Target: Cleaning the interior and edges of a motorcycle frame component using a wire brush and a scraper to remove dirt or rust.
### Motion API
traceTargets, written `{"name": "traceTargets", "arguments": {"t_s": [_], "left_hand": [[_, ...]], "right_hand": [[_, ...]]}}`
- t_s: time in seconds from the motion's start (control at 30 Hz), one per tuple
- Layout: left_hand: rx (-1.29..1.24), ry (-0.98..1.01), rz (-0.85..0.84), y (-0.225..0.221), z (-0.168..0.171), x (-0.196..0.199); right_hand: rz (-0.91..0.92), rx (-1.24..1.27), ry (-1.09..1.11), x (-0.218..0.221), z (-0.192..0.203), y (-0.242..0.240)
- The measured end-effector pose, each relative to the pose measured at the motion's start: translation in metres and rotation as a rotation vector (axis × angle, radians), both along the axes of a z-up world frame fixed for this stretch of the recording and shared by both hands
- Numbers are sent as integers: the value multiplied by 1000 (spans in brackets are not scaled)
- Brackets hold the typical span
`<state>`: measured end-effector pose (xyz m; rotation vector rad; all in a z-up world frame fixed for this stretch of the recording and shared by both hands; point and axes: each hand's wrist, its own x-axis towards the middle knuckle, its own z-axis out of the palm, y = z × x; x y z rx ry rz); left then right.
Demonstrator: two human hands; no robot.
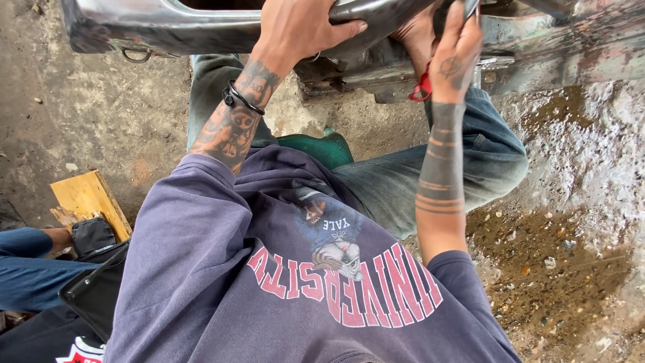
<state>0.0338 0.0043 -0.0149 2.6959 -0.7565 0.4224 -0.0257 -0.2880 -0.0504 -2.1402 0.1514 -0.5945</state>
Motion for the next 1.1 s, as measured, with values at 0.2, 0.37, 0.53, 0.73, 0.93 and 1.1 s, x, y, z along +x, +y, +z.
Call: {"name": "traceTargets", "arguments": {"t_s": [0.2,0.37,0.53,0.73,0.93,1.1], "left_hand": [[47,3,-11,0,8,-12],[103,72,-55,-4,19,-22],[90,129,1,-10,16,-28],[95,106,49,-7,11,-24],[100,112,46,-7,12,-25],[102,105,60,-8,13,-27]], "right_hand": [[-20,66,94,-13,5,17],[-96,131,-98,20,12,-30],[-90,212,120,-24,8,21],[-109,290,155,1,23,-3],[-39,148,273,-31,49,33],[96,194,185,-27,47,38]]}}
